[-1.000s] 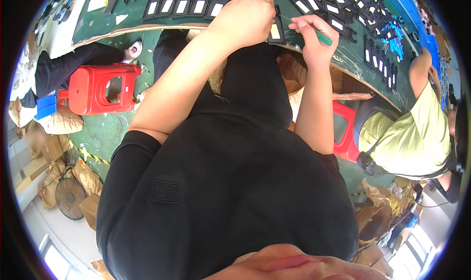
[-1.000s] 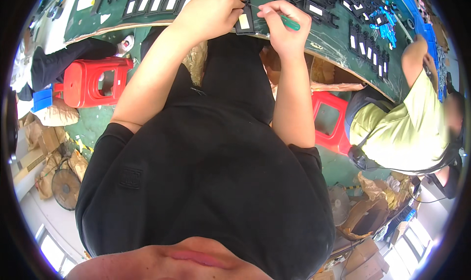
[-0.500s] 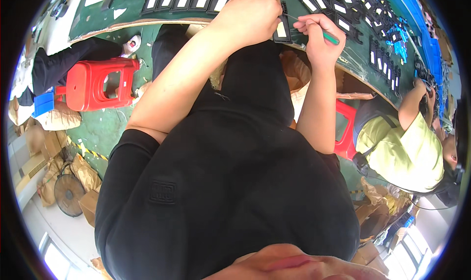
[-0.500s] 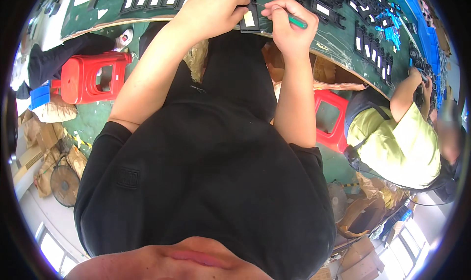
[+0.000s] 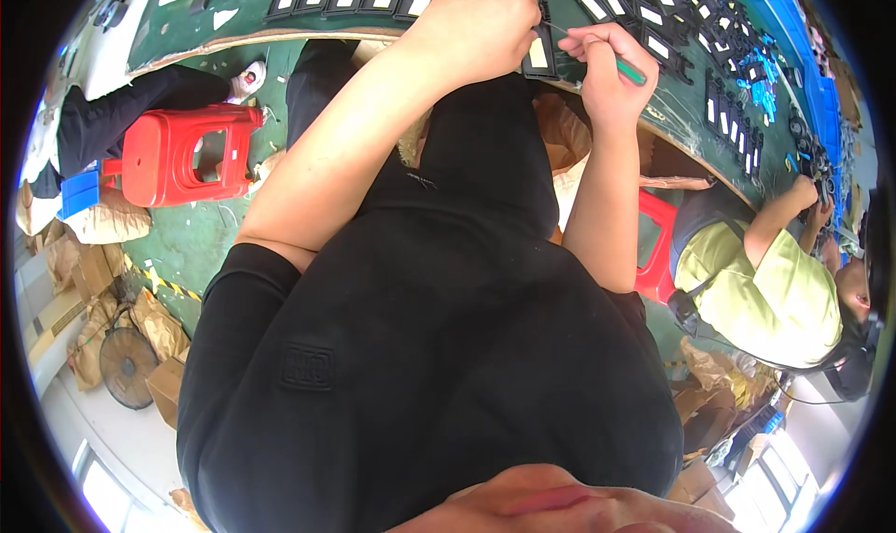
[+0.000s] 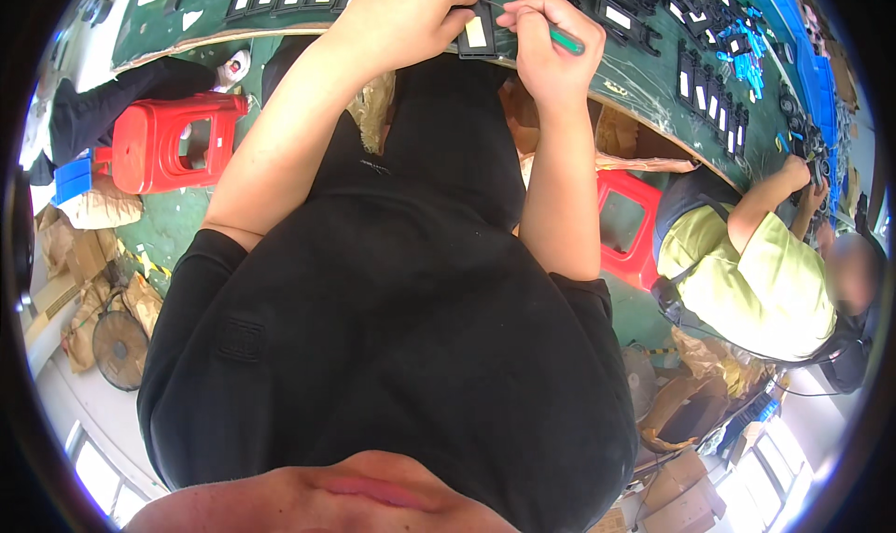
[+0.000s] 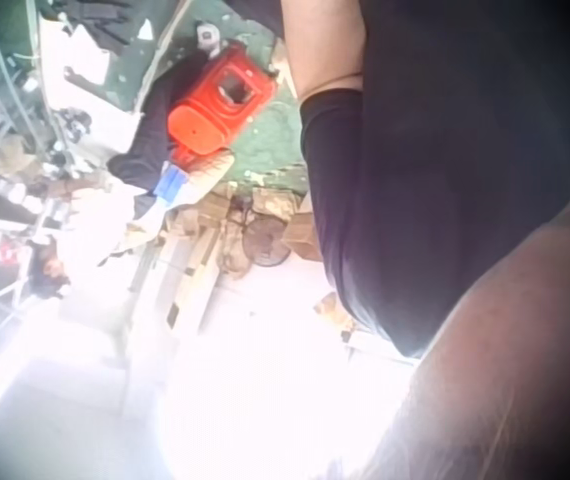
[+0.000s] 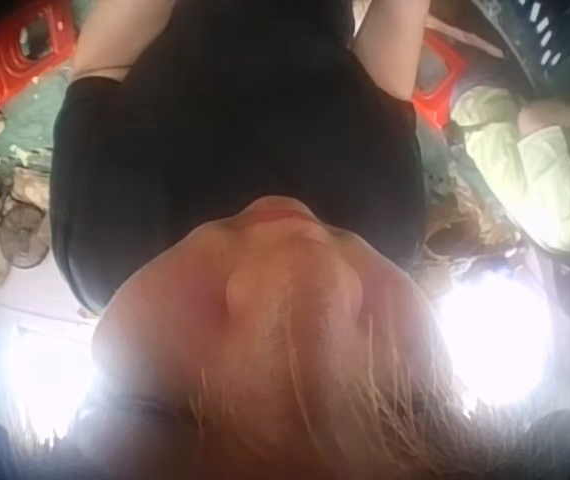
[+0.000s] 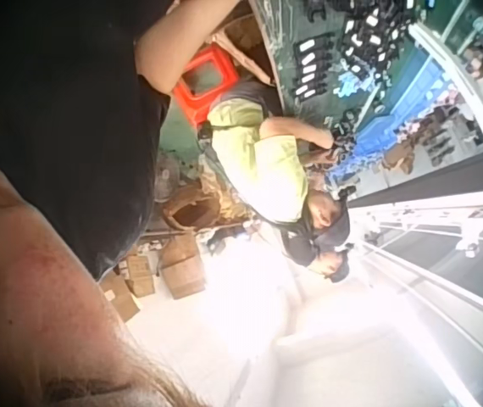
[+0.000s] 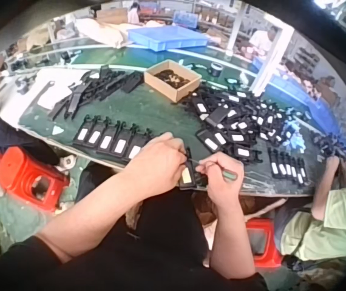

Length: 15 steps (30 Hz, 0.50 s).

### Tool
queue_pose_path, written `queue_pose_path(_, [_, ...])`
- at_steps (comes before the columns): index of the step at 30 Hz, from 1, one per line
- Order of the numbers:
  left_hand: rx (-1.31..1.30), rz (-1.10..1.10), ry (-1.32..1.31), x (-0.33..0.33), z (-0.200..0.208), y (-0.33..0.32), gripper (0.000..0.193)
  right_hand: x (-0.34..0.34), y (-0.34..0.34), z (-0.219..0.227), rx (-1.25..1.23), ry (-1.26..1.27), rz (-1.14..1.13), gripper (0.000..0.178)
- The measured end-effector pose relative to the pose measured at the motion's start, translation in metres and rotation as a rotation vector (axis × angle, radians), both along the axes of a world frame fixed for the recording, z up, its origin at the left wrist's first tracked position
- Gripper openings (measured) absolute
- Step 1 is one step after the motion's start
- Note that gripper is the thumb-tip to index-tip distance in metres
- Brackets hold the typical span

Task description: The recorder is seen assembling small electronic components at a workbench.

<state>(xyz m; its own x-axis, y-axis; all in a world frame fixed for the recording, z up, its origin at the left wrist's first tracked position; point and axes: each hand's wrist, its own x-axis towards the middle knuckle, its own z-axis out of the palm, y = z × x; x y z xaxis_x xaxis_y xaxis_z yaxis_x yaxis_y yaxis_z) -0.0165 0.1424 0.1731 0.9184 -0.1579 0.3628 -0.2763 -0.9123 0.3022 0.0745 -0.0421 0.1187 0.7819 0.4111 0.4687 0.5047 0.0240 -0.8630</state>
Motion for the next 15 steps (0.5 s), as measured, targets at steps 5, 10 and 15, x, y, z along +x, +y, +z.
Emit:
queue_pose_path(5, [0.119, 0.036, -0.119, -0.007, -0.003, -0.005, 0.014, 0.003, 0.006, 0.004, 0.007, 0.024, -0.003, 0.022])
queue_pose_path(10, [0.005, 0.012, 0.007, -0.001, 0.001, 0.0, 0.014, -0.003, 0.013, 0.006, -0.037, 0.105, -0.042, 0.025])
queue_pose_path(15, [-0.029, 0.008, -0.016, -0.001, -0.001, 0.001, 0.016, -0.004, 0.01, -0.005, 0.016, -0.177, -0.068, 0.02])
